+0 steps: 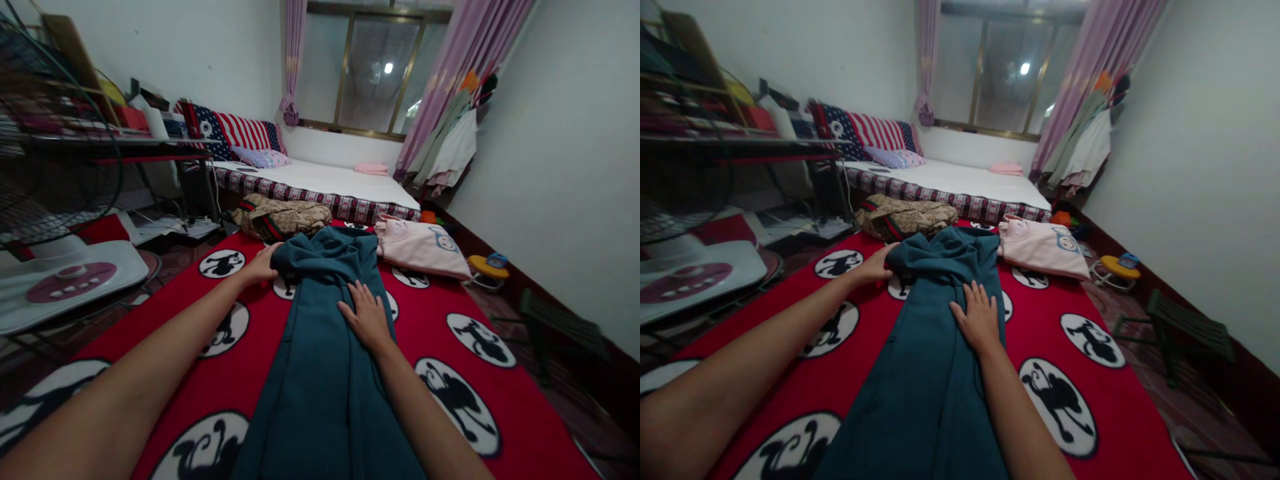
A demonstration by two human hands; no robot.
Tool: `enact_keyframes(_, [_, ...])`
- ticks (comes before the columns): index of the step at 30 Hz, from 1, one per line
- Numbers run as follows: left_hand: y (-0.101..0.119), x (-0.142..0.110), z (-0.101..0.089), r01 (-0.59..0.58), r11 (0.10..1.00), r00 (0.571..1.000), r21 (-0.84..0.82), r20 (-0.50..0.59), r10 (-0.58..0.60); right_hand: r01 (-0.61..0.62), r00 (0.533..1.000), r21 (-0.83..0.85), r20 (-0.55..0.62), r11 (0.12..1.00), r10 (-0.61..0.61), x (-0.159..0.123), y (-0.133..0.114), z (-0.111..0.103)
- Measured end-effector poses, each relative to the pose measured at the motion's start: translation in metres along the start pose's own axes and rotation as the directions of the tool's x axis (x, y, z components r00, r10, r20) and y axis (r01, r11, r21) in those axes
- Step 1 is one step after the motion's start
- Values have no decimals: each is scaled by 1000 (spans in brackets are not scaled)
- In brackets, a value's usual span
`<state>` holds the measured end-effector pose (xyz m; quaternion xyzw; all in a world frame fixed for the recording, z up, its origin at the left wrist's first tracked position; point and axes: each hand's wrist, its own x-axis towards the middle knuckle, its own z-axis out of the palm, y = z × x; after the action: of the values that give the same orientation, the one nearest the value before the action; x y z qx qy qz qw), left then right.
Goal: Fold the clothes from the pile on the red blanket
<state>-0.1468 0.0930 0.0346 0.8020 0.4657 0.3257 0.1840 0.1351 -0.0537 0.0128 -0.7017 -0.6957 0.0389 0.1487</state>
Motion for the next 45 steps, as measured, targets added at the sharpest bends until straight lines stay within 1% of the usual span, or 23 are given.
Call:
enact_keyframes(2, [-8, -3, 4, -71, 997, 995, -2, 72, 71, -4, 1000, 22, -4, 1000, 4, 0, 0, 0])
enact_keyframes(5, [-7, -3, 8, -25, 981, 1000, 194, -9, 27, 2, 1000, 70, -23, 998, 0, 1, 2, 0])
enact_keyframes(7, [1, 1, 1, 12, 952, 997, 304, -70, 10, 7, 999, 123, -44, 992, -2, 1, 4, 1])
enact_keyframes(9, [18, 7, -16, -28, 931, 994, 363, -85, 63, 12, 997, 204, -79, 979, 4, 1, 7, 1])
enact_keyframes(13, [87, 11, -69, -181, 814, 979, 551, 21, 204, 63, 971, 466, -233, 883, 53, 5, 16, 2])
enact_keyframes(16, [160, -7, -103, -163, 823, 983, 545, 15, 185, 83, 921, 693, -328, 716, 210, 8, 25, 2])
enact_keyframes(17, [183, -18, -109, -181, 884, 981, 431, 138, 134, 82, 903, 764, -329, 640, 276, 9, 29, 2])
enact_keyframes(18, [203, -30, -113, -179, 950, 950, 257, 296, 99, 83, 887, 828, -316, 555, 337, 9, 32, 2])
enact_keyframes(19, [219, -43, -114, -113, 990, 890, 82, 452, 64, 92, 874, 880, -296, 466, 385, 9, 35, 2])
enact_keyframes(21, [237, -68, -105, 65, 987, 706, -144, 706, 57, 126, 860, 945, -256, 302, 441, 9, 39, 2])
enact_keyframes(23, [236, -87, -88, 189, 957, 551, -219, 830, 81, 147, 860, 969, -225, 200, 459, 7, 41, 1])
enact_keyframes(24, [231, -93, -77, 211, 951, 512, -225, 854, 89, 149, 862, 973, -214, 175, 459, 6, 41, 1])
enact_keyframes(25, [222, -97, -65, 211, 952, 504, -223, 859, 89, 144, 867, 976, -204, 165, 454, 6, 41, 0])
enact_keyframes(26, [213, -98, -53, 189, 958, 522, -216, 848, 88, 135, 872, 976, -198, 169, 447, 5, 40, -1])
enact_keyframes(27, [202, -97, -42, 142, 969, 564, -201, 821, 88, 128, 878, 975, -197, 183, 436, 5, 40, -1])
enact_keyframes(29, [181, -92, -20, 0, 990, 701, -143, 706, 103, 116, 889, 965, -206, 234, 409, 4, 38, -3])
enact_keyframes(31, [162, -85, 0, -134, 991, 843, -28, 522, 129, 99, 895, 945, -221, 311, 387, 4, 36, -3])
enact_keyframes(32, [154, -82, 9, -168, 985, 894, 29, 425, 140, 88, 897, 929, -232, 360, 378, 4, 35, -4])
enact_keyframes(34, [141, -77, 27, -193, 975, 955, 109, 249, 162, 73, 899, 871, -269, 486, 346, 2, 34, -6])
enact_keyframes(36, [135, -75, 43, -244, 959, 964, 141, 145, 224, 83, 906, 765, -325, 638, 272, 0, 31, -7])
enact_keyframes(39, [135, -75, 63, -349, 927, 933, 136, 147, 330, 128, 922, 593, -367, 795, 125, -2, 29, -10])
enact_keyframes(41, [139, -74, 73, -362, 925, 923, 117, 182, 338, 125, 929, 611, -349, 781, 125, -2, 30, -9])
enact_keyframes(45, [145, -72, 88, -289, 949, 949, 127, 170, 267, 54, 888, 785, -321, 618, 330, 2, 39, -3])
